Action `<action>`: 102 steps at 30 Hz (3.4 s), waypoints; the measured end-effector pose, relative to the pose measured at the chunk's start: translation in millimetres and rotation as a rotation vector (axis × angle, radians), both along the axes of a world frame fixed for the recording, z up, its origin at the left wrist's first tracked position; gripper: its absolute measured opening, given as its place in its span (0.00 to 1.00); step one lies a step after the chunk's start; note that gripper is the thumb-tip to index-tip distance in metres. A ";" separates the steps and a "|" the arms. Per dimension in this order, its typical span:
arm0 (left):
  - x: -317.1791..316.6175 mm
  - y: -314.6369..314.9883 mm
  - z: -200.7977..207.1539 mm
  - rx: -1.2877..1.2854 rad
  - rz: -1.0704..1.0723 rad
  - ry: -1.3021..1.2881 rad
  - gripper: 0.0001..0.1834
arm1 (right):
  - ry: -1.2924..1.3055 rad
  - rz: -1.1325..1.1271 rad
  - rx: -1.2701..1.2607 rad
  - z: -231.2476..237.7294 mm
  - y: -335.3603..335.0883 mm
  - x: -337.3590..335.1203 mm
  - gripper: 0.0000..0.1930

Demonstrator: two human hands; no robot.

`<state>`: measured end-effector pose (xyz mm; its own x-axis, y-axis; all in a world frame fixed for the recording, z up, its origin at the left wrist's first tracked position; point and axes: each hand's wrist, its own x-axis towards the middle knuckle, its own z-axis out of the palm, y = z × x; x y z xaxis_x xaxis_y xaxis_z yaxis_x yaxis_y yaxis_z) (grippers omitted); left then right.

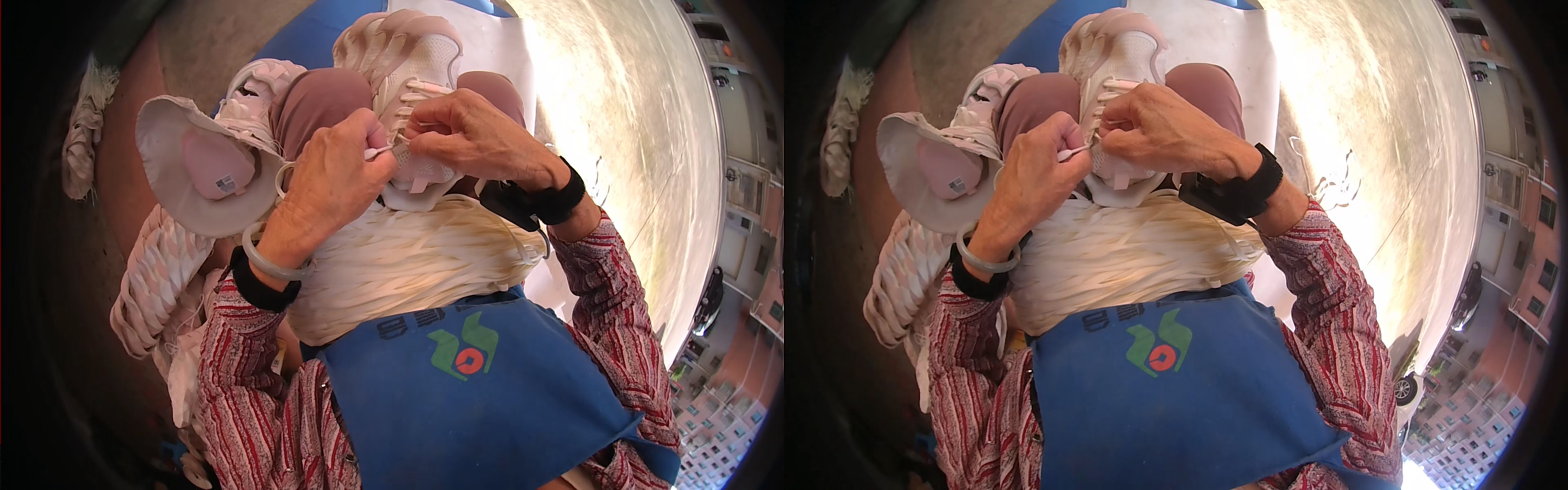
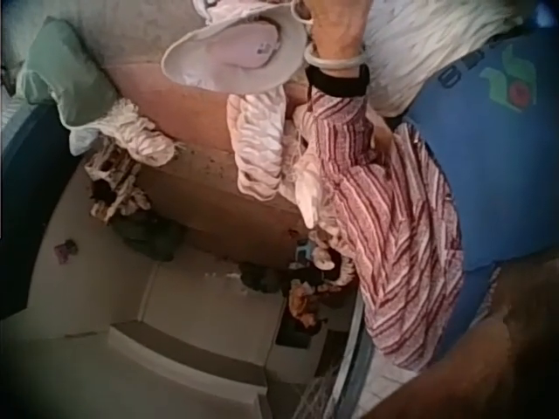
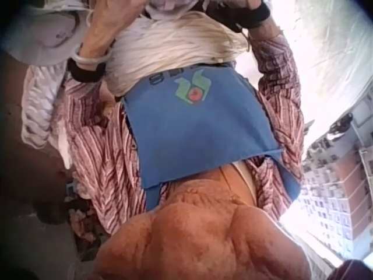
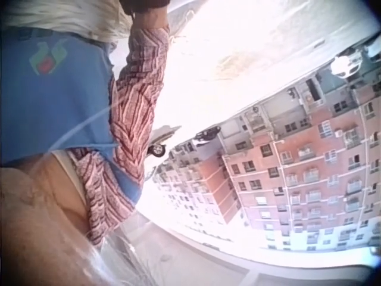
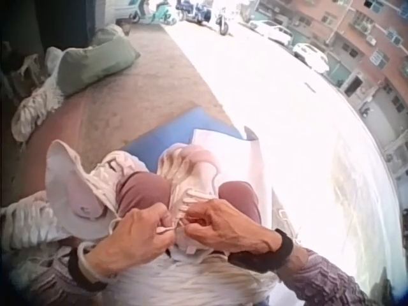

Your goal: Lacing a pair of pink and white sneakers.

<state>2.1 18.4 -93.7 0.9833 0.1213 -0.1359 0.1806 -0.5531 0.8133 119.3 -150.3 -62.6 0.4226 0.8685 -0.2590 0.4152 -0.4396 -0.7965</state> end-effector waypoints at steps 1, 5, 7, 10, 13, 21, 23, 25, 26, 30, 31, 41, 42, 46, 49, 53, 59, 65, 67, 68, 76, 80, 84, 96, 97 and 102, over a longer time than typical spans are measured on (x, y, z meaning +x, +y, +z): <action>-0.7 -0.2 -0.3 0.012 0.012 0.006 0.07 | 0.007 0.007 0.000 8.9 1.0 -2.1 0.13; 0.8 3.5 -0.8 -0.037 0.013 -0.002 0.08 | 0.349 -0.029 -0.165 36.7 1.0 -6.7 0.10; 5.6 6.0 -5.7 -0.097 -0.023 0.002 0.08 | 0.284 -0.013 -0.170 32.3 -6.4 -4.7 0.10; 1.1 6.4 -4.0 -0.228 -0.023 0.038 0.07 | -0.149 0.071 0.177 14.1 -19.0 -11.8 0.07; 1.0 7.2 -6.3 -0.374 0.017 0.033 0.05 | -0.143 -0.007 0.286 9.8 -23.7 -17.9 0.06; 19.5 3.1 17.7 -0.407 -0.100 0.052 0.13 | -0.732 -0.181 0.351 -0.3 -23.5 -22.8 0.08; 25.1 4.9 17.9 -0.455 -0.130 0.153 0.14 | -0.739 -0.191 0.358 -5.1 -26.7 -28.0 0.10; 29.4 12.0 15.9 -0.594 -0.155 0.286 0.13 | -0.745 -0.206 0.364 -7.4 -27.7 -31.4 0.13; 29.1 13.2 16.6 -0.591 -0.158 0.288 0.13 | -0.750 -0.191 0.402 -8.8 -27.2 -31.8 0.13; 35.5 14.5 20.3 -0.658 -0.179 0.353 0.12 | -0.762 -0.193 0.435 -9.2 -27.5 -35.1 0.14; 36.5 15.9 20.3 -0.667 -0.216 0.356 0.12 | -0.762 -0.195 0.436 -10.2 -27.1 -34.6 0.14; 40.8 21.5 10.2 -0.583 -0.379 0.314 0.12 | -0.717 -0.267 0.455 -18.7 -24.6 -32.5 0.14; 41.1 21.9 8.2 -0.553 -0.391 0.304 0.11 | -0.718 -0.258 0.437 -18.2 -24.6 -32.7 0.14; 41.2 24.3 10.9 -0.606 -0.342 0.408 0.10 | -0.709 -0.245 0.448 -18.9 -24.7 -34.9 0.13; 40.0 20.8 18.7 -0.596 -0.305 0.397 0.10 | -0.724 -0.264 0.430 -20.0 -26.3 -33.3 0.13; 37.6 25.7 13.7 -0.705 -0.299 0.404 0.10 | -0.660 -0.228 0.403 -19.4 -27.4 -34.5 0.12; 30.0 20.4 8.7 -0.631 -0.249 0.330 0.10 | -0.431 -0.386 0.293 -17.9 -56.2 -32.7 0.11; 25.7 14.7 12.1 -0.540 -0.150 0.324 0.09 | -0.311 -0.377 0.181 -23.3 -63.6 -36.6 0.12; 25.1 13.4 12.6 -0.539 -0.120 0.310 0.09 | -0.306 -0.316 0.203 -23.0 -63.5 -32.9 0.10; 25.3 10.4 14.5 -0.534 -0.125 0.311 0.09 | -0.307 -0.323 0.206 -22.1 -66.1 -30.2 0.10; 24.4 -2.3 6.7 -0.297 -0.023 0.162 0.10 | -0.762 -0.119 -0.005 37.5 -130.2 -19.1 0.05; 26.6 -12.0 3.8 -0.128 -0.043 0.044 0.11 | -0.819 -0.133 -0.171 37.6 -165.8 -26.2 0.05; 15.6 -13.8 8.8 -0.166 -0.025 0.034 0.09 | -0.741 -0.182 -0.260 -1.6 -178.3 -23.2 0.05; -14.4 -7.6 18.2 0.266 -0.096 0.017 0.12 | -0.467 -0.278 -0.039 0.0 -94.3 -34.4 0.10; -14.0 -6.3 16.7 0.289 -0.089 0.009 0.10 | -0.458 -0.280 0.030 -7.5 -88.7 -33.7 0.13; -9.6 21.3 38.9 0.216 -0.142 -0.085 0.06 | -0.486 -0.250 0.026 -20.0 -73.7 -32.1 0.12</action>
